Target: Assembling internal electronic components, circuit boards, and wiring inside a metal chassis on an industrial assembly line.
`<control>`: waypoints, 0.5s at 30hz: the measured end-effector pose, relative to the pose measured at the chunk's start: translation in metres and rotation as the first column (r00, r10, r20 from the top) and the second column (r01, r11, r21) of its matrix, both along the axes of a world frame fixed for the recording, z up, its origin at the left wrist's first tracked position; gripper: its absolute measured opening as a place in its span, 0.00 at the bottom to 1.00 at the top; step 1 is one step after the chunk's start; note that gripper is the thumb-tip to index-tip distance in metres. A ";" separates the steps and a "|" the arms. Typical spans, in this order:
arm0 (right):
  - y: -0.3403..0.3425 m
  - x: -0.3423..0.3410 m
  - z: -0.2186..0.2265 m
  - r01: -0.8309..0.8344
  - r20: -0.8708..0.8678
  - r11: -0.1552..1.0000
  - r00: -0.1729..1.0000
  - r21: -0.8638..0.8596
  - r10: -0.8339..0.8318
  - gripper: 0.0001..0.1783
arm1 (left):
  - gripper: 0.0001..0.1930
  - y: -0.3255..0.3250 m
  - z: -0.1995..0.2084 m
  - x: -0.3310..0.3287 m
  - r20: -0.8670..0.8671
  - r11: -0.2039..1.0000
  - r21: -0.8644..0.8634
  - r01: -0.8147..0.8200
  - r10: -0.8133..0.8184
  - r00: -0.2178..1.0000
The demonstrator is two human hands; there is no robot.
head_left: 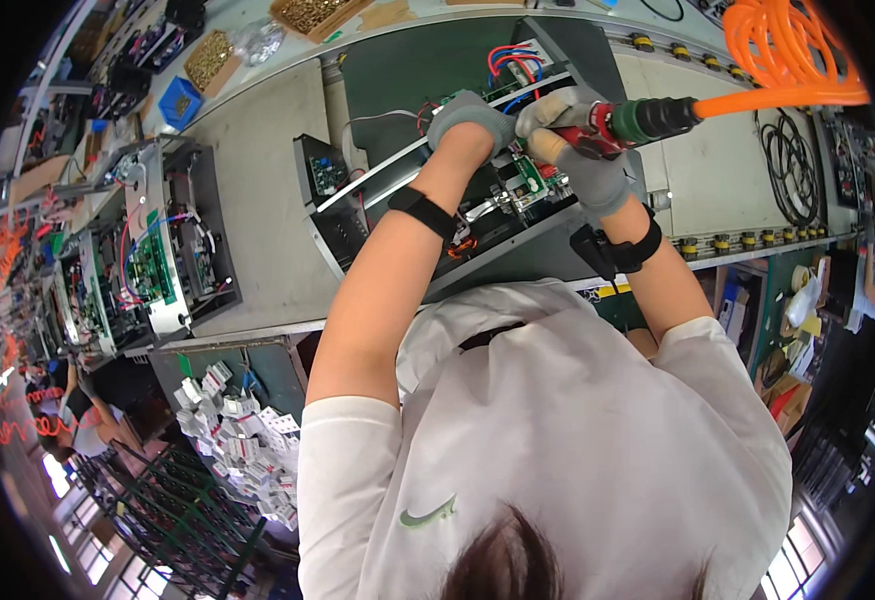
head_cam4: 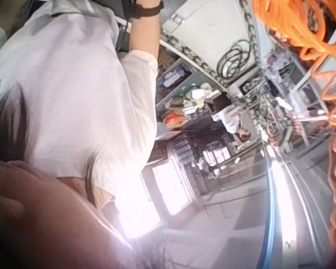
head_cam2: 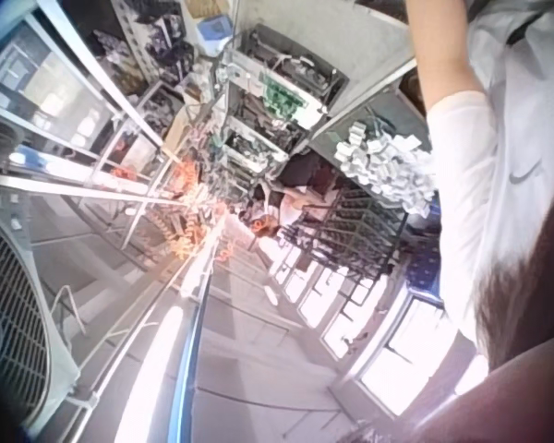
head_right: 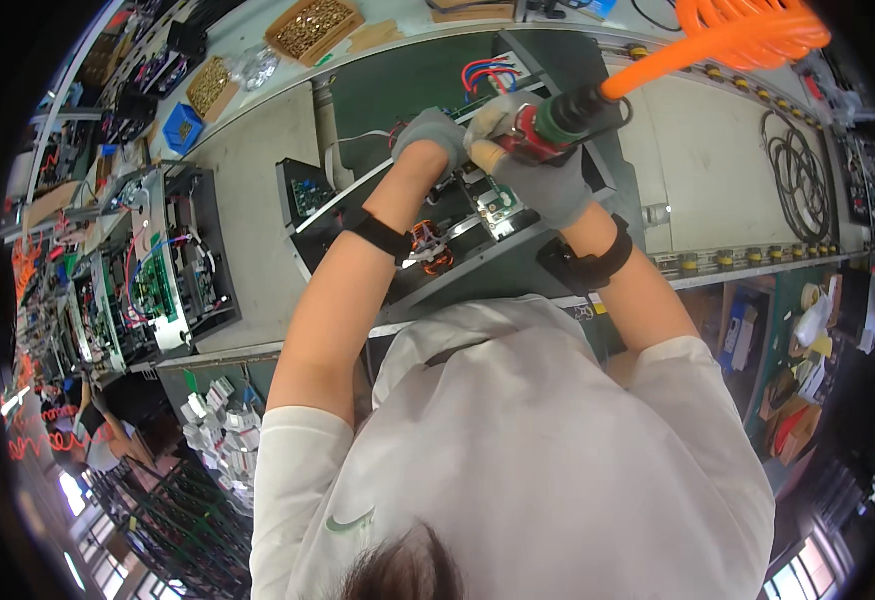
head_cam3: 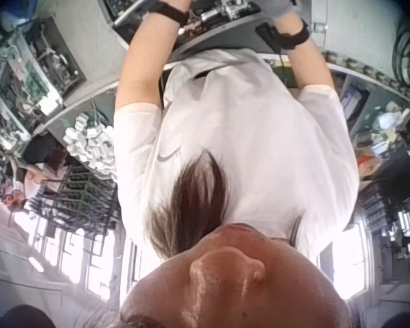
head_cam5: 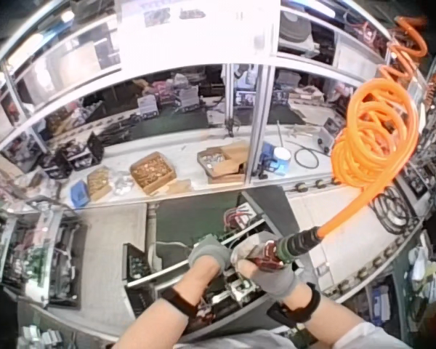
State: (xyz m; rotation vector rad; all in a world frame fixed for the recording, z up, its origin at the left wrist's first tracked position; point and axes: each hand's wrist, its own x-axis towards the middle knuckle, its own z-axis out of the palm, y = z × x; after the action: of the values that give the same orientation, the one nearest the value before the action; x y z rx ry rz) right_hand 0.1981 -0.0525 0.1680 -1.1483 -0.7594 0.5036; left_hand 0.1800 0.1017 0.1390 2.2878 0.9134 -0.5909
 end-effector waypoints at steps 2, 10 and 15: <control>0.000 0.003 -0.002 -0.005 0.073 1.000 0.997 -0.021 0.007 0.11 | 0.30 0.002 -0.001 0.001 0.000 1.000 -0.003 0.018 -0.018 1.000; 0.005 0.002 -0.004 -0.046 0.060 0.999 0.997 0.013 0.045 0.14 | 0.31 -0.001 0.007 -0.005 0.018 1.000 -0.019 -0.024 0.025 1.000; 0.003 0.003 -0.009 -0.041 -0.044 0.994 0.998 -0.098 0.037 0.10 | 0.29 -0.004 0.023 -0.011 0.055 0.985 -0.115 -0.128 0.135 0.989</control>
State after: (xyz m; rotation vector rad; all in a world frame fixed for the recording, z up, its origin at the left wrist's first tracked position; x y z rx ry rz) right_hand 0.2015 -0.0492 0.1593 -1.2131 -0.7281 0.6022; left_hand 0.1692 0.0981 0.1617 2.1161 0.9687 -0.4973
